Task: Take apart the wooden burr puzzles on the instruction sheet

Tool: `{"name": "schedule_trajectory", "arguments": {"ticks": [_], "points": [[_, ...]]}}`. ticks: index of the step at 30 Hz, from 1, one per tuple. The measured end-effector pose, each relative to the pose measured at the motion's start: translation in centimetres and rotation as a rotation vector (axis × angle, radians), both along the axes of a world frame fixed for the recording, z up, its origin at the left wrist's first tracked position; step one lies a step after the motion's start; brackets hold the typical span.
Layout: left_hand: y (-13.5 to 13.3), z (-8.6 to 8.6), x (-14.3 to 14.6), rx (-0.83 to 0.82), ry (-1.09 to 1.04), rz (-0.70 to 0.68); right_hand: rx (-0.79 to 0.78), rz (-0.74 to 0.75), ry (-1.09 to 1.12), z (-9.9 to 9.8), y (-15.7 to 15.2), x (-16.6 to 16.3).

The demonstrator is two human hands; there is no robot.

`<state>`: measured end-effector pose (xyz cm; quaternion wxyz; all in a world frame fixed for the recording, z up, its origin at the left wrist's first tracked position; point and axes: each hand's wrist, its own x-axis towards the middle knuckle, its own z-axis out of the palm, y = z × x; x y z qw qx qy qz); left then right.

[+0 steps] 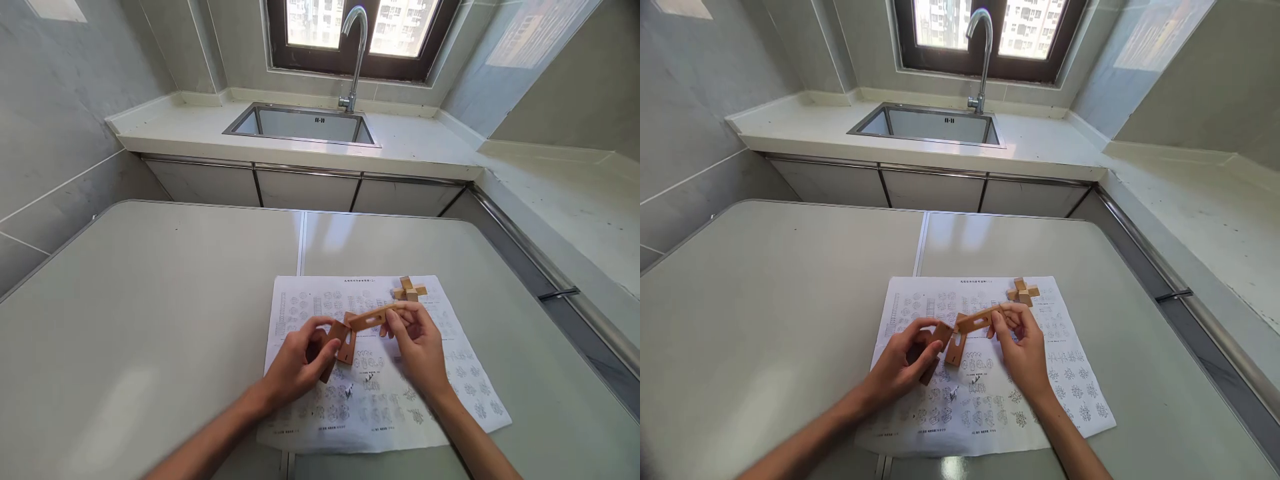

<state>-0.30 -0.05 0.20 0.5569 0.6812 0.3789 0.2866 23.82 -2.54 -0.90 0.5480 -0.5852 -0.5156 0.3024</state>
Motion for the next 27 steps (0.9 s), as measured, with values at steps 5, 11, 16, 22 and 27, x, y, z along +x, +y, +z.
{"name": "schedule_trajectory", "arguments": {"ticks": [5,11,16,22,27], "points": [[0.0,-0.6,0.2,0.208,0.179,0.154,-0.142,0.055,0.038,-0.7,0.3,0.1],[-0.1,-1.2,0.4,0.467,0.369,0.209,-0.162,0.057,-0.215,-1.4,0.0,0.2],[0.1,-1.8,0.5,0.558,0.459,0.231,-0.122,0.072,-0.468,-1.6,-0.1,-0.1],[-0.1,-2.1,0.6,0.636,0.533,0.219,-0.116,0.077,-0.574,-2.0,-0.1,-0.4],[-0.1,-1.9,0.6,0.638,0.537,0.203,-0.102,0.067,-0.616,-2.1,-0.1,-0.6]]}}
